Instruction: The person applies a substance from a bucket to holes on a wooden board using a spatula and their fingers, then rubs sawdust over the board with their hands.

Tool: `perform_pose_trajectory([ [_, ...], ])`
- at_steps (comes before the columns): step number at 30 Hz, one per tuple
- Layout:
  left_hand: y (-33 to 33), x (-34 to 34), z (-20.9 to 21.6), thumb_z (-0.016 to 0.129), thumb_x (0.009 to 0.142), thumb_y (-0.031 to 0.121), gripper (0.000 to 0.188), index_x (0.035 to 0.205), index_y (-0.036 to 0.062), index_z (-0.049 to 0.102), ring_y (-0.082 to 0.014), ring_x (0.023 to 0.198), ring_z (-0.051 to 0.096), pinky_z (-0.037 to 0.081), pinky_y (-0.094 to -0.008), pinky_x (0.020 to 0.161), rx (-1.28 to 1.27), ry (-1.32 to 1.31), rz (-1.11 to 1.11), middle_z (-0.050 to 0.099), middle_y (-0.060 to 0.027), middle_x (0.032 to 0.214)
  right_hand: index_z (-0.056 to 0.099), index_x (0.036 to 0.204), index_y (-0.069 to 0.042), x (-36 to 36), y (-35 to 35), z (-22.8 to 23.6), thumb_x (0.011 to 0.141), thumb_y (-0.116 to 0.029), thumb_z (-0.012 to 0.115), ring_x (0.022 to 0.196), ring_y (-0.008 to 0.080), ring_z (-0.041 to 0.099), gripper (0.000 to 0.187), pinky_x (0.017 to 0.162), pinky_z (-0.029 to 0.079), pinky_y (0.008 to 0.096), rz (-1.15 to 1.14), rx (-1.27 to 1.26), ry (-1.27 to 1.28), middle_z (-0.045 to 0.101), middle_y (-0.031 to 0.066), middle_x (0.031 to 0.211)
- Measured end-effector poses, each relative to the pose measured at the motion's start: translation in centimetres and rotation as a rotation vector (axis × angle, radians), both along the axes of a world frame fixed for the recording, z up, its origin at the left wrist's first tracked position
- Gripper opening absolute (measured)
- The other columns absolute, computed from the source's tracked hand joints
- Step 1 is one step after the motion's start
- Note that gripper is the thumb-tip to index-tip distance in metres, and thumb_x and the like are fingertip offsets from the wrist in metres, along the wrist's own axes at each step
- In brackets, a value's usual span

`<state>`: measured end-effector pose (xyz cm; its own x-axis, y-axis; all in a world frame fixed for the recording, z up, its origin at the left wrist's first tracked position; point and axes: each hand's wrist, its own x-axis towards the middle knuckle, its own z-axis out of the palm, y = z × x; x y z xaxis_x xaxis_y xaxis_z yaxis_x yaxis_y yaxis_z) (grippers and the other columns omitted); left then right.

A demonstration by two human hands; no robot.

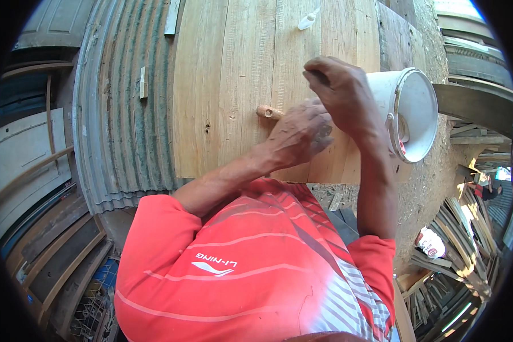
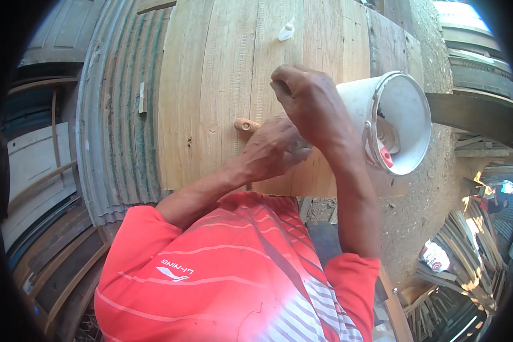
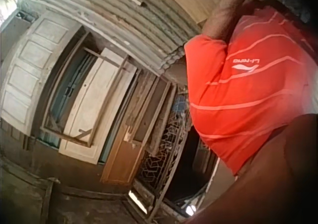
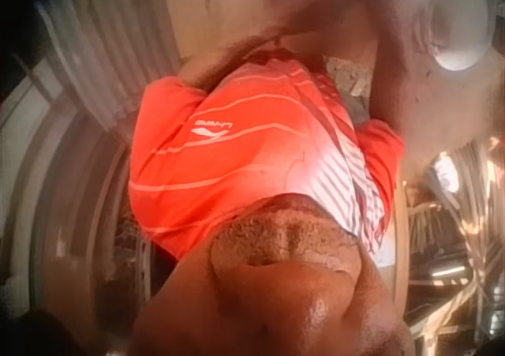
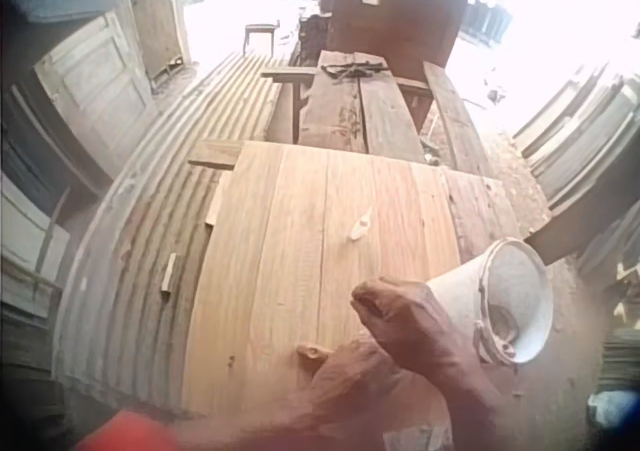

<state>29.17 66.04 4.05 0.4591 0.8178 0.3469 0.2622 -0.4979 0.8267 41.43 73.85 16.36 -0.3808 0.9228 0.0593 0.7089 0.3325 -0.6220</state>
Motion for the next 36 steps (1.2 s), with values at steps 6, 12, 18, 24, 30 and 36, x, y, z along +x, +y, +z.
perform_pose_trajectory([
  [6,-1.2,-6.3,-1.1,0.086,0.079,0.024,0.051,0.124,0.0103,0.065,-0.0367,0.139,0.049,0.031,-0.0531,0.116,0.122,0.359,0.261,0.061,-0.0103,0.132,0.074,0.109,0.002,-2.5,6.0,-9.4,0.099,-0.015,0.070,0.073,0.0344,0.072,0.020,0.073,0.056,0.0407,-0.051,-0.074,-0.111,0.074,0.0204,0.085],
  [12,-3.4,-9.7,-1.4,0.086,0.078,0.019,0.038,0.111,0.0118,0.070,-0.0323,0.139,0.051,0.031,-0.0500,0.115,0.009,0.376,0.171,0.065,-0.0053,0.127,0.073,0.105,0.000,-4.3,9.4,-10.9,0.097,-0.015,0.070,0.093,0.0431,0.071,0.018,0.082,0.054,0.0491,-0.080,-0.010,-0.114,0.073,0.0248,0.093],
  [18,-5.7,-14.9,-1.0,0.087,0.077,0.019,0.037,0.109,0.0113,0.071,-0.0325,0.139,0.053,0.036,-0.0476,0.112,-0.013,0.328,0.208,0.065,-0.0056,0.128,0.068,0.123,0.001,-4.2,6.4,-11.2,0.098,-0.016,0.070,0.103,0.0415,0.069,0.030,0.089,0.055,0.0478,-0.103,0.066,-0.152,0.069,0.0217,0.120],
  [24,-4.8,-17.4,-0.8,0.088,0.079,0.032,0.042,0.110,0.0107,0.070,-0.0324,0.139,0.053,0.039,-0.0481,0.110,-0.060,0.271,0.159,0.063,-0.0080,0.131,0.051,0.151,-0.001,-5.0,3.0,-14.1,0.099,-0.025,0.067,0.137,0.0367,0.052,0.060,0.110,0.044,0.0481,-0.078,0.366,-0.366,0.052,0.0181,0.152],
  [30,-0.8,-17.3,-1.1,0.086,0.083,0.040,0.049,0.117,0.0082,0.068,-0.0361,0.138,0.054,0.040,-0.0502,0.111,0.010,0.293,0.221,0.063,-0.0112,0.134,0.043,0.158,0.002,-6.4,3.2,-15.6,0.102,-0.039,0.059,0.150,0.0358,0.040,0.071,0.118,0.032,0.0503,-0.147,0.353,-0.469,0.041,0.0177,0.165],
  [36,5.9,-15.3,-2.2,0.077,0.092,0.031,0.039,0.120,0.0047,0.068,-0.0357,0.136,0.055,0.043,-0.0493,0.109,0.142,0.349,0.339,0.062,-0.0127,0.136,0.041,0.159,0.002,-6.7,4.1,-15.2,0.102,-0.039,0.059,0.152,0.0380,0.038,0.072,0.121,0.030,0.0517,-0.141,0.275,-0.402,0.040,0.0197,0.166],
])
